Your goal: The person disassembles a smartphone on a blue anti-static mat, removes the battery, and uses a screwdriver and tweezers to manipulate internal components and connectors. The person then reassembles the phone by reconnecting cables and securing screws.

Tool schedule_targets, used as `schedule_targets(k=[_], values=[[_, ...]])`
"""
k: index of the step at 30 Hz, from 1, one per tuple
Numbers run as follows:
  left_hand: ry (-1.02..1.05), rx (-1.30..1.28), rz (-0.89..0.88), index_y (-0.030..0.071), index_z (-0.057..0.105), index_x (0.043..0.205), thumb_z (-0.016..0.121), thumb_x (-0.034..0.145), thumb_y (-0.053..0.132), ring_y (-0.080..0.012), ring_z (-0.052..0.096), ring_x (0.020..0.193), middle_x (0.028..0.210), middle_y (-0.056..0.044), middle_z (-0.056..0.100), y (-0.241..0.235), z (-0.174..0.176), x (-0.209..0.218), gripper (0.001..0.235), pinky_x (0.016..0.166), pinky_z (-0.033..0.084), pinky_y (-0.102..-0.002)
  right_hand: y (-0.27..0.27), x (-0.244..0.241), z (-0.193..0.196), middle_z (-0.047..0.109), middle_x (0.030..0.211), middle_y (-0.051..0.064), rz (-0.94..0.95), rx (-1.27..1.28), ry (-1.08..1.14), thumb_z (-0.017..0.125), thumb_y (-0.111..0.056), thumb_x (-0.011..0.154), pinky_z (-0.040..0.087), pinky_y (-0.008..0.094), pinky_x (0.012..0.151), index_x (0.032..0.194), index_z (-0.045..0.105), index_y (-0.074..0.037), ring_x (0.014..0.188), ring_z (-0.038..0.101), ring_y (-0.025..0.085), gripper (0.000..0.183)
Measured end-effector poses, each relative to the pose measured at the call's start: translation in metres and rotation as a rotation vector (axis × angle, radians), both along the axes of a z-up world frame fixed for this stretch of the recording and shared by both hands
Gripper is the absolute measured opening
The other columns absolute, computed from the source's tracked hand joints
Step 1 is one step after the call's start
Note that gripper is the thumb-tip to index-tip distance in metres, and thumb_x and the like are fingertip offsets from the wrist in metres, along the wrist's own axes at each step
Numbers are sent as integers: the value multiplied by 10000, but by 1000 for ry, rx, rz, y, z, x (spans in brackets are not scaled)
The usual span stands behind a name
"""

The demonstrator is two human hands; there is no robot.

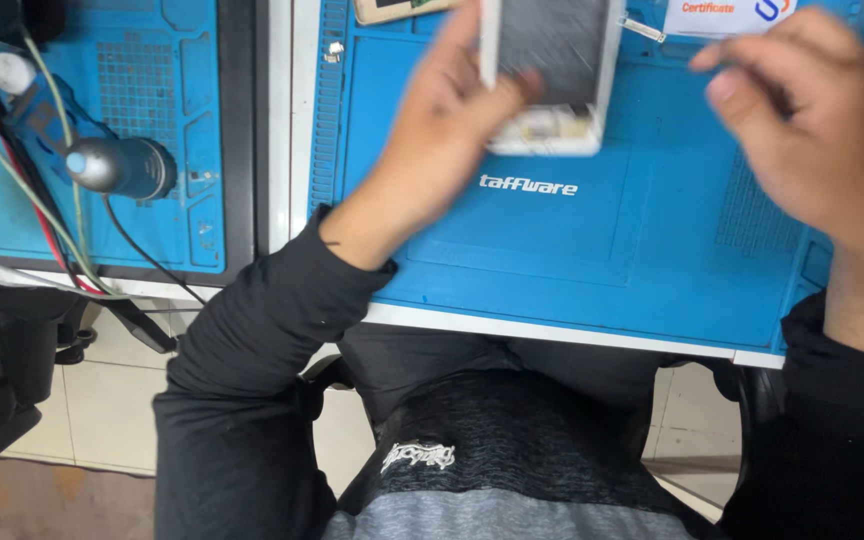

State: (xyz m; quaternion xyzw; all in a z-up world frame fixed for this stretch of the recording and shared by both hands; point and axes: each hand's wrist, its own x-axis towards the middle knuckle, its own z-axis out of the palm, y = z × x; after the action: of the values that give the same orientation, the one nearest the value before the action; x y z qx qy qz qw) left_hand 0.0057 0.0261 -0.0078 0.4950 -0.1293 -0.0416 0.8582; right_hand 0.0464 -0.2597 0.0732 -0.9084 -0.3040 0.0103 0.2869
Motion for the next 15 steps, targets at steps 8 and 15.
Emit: schedule_targets(k=[8, 15], values=[[17, -306, 108, -42, 596, 1192, 513, 1117, 52, -294, 738, 1031, 1127, -183, 704, 42, 46, 10, 147, 942, 640, -475, 19, -11, -28, 693, 1010, 81, 199, -330, 15, 716, -270, 967, 541, 376, 842, 1167, 759, -59, 966, 651, 241, 294], [-60, -330, 296, -53, 619, 1154, 541, 1075, -27, -329, 753, 1004, 1051, -176, 705, 65, 47, 19, 114, 917, 656, -513, 46, 6, 12, 730, 1118, 94, 311, -261, -234, 686, -231, 1046, 567, 403, 950, 1190, 746, -79, 1051, 687, 270, 218]])
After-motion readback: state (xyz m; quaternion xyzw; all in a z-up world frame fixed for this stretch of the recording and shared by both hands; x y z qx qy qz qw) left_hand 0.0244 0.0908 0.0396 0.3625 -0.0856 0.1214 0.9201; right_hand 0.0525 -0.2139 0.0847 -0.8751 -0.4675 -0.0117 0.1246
